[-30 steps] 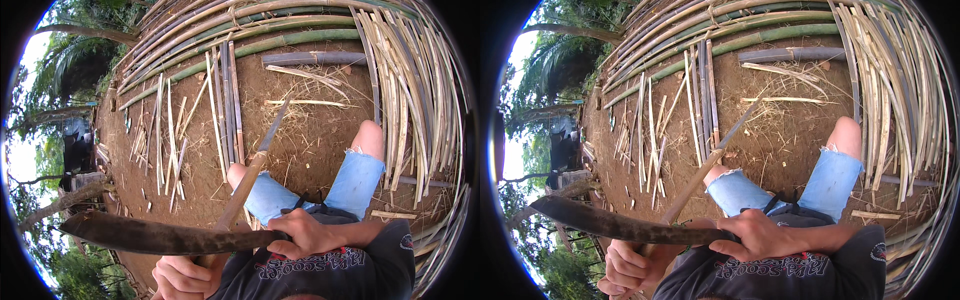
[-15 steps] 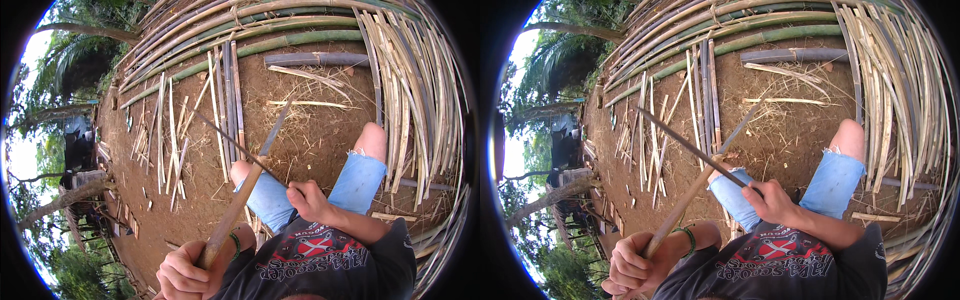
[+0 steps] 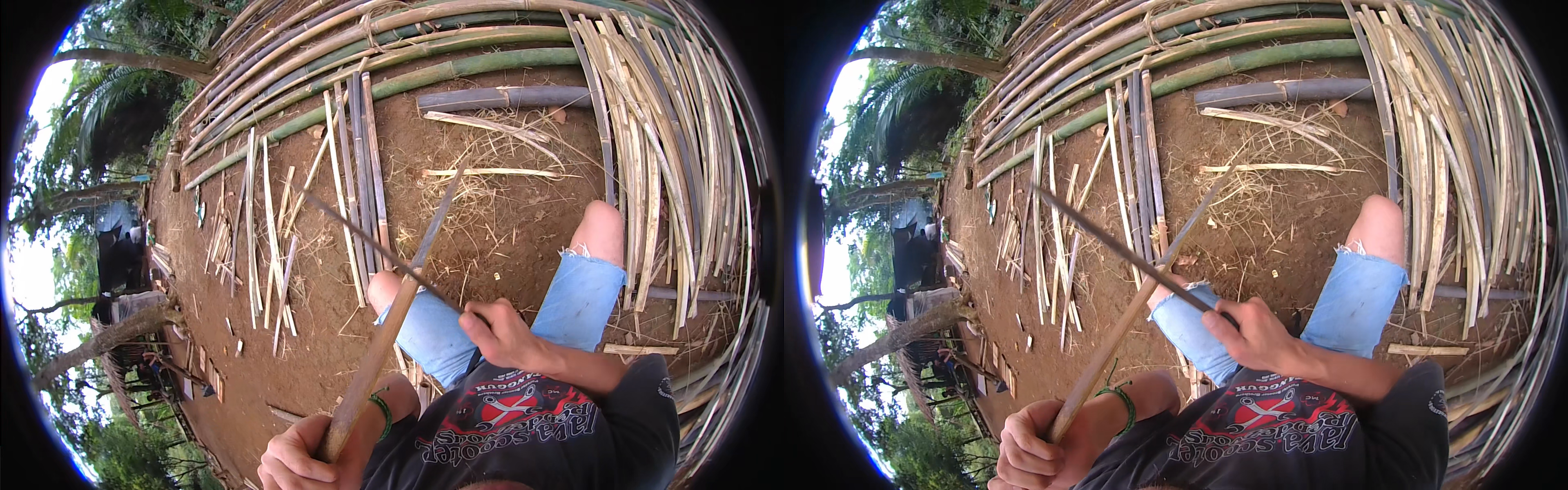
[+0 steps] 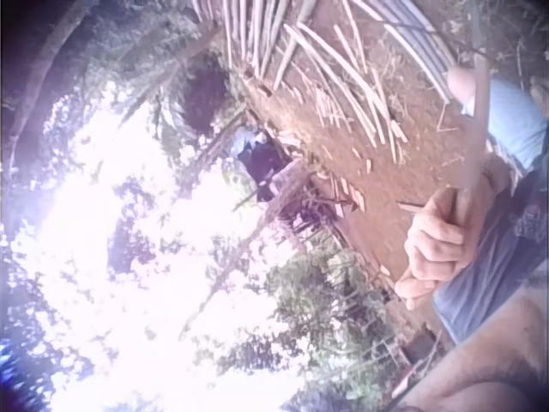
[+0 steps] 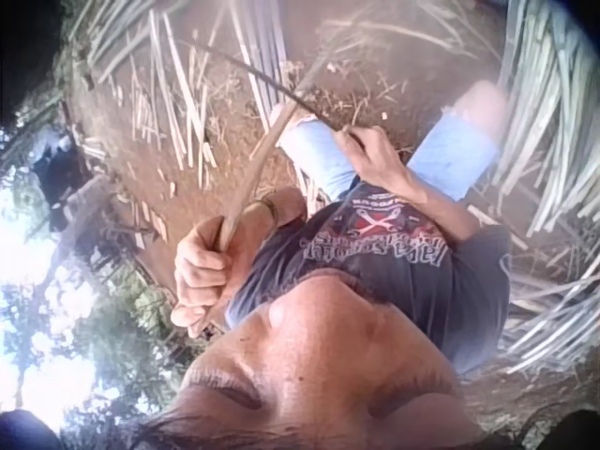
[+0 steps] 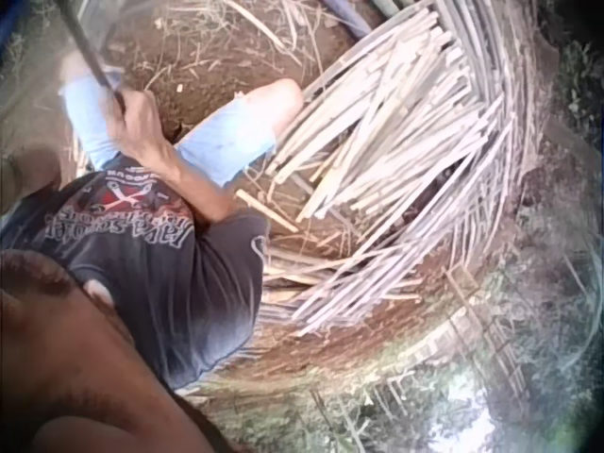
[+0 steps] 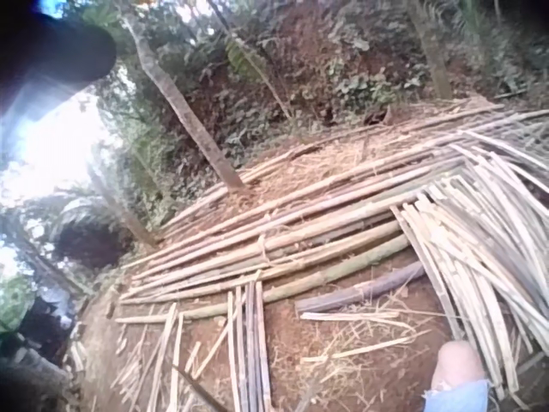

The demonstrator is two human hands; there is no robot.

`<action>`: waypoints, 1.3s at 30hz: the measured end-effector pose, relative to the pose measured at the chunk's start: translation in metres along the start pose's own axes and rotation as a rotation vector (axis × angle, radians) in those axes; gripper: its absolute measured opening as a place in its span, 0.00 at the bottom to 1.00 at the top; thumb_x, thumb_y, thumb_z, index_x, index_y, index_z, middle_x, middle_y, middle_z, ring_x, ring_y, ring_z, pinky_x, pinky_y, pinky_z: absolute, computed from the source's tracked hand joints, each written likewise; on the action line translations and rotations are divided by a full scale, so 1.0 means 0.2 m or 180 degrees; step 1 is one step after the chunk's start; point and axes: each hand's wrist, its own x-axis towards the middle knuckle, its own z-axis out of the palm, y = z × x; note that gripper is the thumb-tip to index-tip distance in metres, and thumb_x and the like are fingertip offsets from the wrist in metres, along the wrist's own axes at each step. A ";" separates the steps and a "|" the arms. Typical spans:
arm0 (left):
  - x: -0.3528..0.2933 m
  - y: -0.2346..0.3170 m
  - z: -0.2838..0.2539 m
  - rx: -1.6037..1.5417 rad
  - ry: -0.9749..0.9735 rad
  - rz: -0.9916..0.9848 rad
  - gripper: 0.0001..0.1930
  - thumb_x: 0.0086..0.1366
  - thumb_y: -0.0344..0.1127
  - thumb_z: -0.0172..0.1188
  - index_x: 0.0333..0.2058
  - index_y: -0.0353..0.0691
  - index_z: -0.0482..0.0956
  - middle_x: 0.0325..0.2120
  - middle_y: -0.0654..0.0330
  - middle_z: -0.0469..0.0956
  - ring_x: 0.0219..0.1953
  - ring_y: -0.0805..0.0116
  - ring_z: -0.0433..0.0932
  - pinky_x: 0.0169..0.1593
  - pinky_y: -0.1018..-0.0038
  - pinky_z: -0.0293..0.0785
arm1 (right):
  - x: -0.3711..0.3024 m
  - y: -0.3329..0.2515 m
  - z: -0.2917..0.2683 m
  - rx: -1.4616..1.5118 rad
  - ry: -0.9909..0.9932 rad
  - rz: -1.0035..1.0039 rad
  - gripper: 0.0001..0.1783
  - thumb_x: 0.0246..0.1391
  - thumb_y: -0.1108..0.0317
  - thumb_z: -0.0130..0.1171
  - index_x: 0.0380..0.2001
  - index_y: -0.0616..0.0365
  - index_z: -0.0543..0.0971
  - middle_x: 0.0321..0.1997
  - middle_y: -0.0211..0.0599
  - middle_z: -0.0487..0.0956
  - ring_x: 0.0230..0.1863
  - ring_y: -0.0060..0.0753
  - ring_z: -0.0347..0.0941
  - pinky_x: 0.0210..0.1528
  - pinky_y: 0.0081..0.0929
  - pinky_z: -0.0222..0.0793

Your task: The person sits on the ground and uses a machete to split long bamboo poles into thin strips. They hold the bamboo with one hand and strike it with the machete to separate the sections, then arrange the resulting strips into piles.

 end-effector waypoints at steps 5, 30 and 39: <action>0.04 -0.05 0.04 -0.0326 0.0012 -0.0185 0.25 0.72 0.58 0.43 0.24 0.45 0.65 0.11 0.72 0.61 0.10 0.82 0.56 0.14 0.83 0.55 | 0.00 0.05 -0.02 -0.0256 -0.0168 -0.0519 0.23 0.60 0.54 0.55 0.22 0.64 0.74 0.13 0.53 0.69 0.18 0.57 0.73 0.23 0.43 0.65; 0.03 -0.01 -0.08 -0.0283 -0.0164 -0.0236 0.12 0.70 0.36 0.48 0.24 0.46 0.66 0.13 0.73 0.65 0.12 0.85 0.64 0.18 0.86 0.63 | 0.50 0.92 -0.36 -0.0986 0.0504 0.0404 0.39 0.63 0.39 0.45 0.14 0.67 0.71 0.10 0.38 0.63 0.16 0.30 0.59 0.22 0.42 0.59; 0.02 -0.03 -0.08 -0.0272 -0.0156 -0.0151 0.13 0.72 0.40 0.49 0.26 0.46 0.66 0.13 0.74 0.65 0.12 0.85 0.63 0.18 0.87 0.62 | 0.48 0.79 -0.31 -0.0463 -0.0081 0.0345 0.34 0.67 0.43 0.41 0.11 0.53 0.68 0.08 0.26 0.64 0.12 0.23 0.60 0.18 0.31 0.56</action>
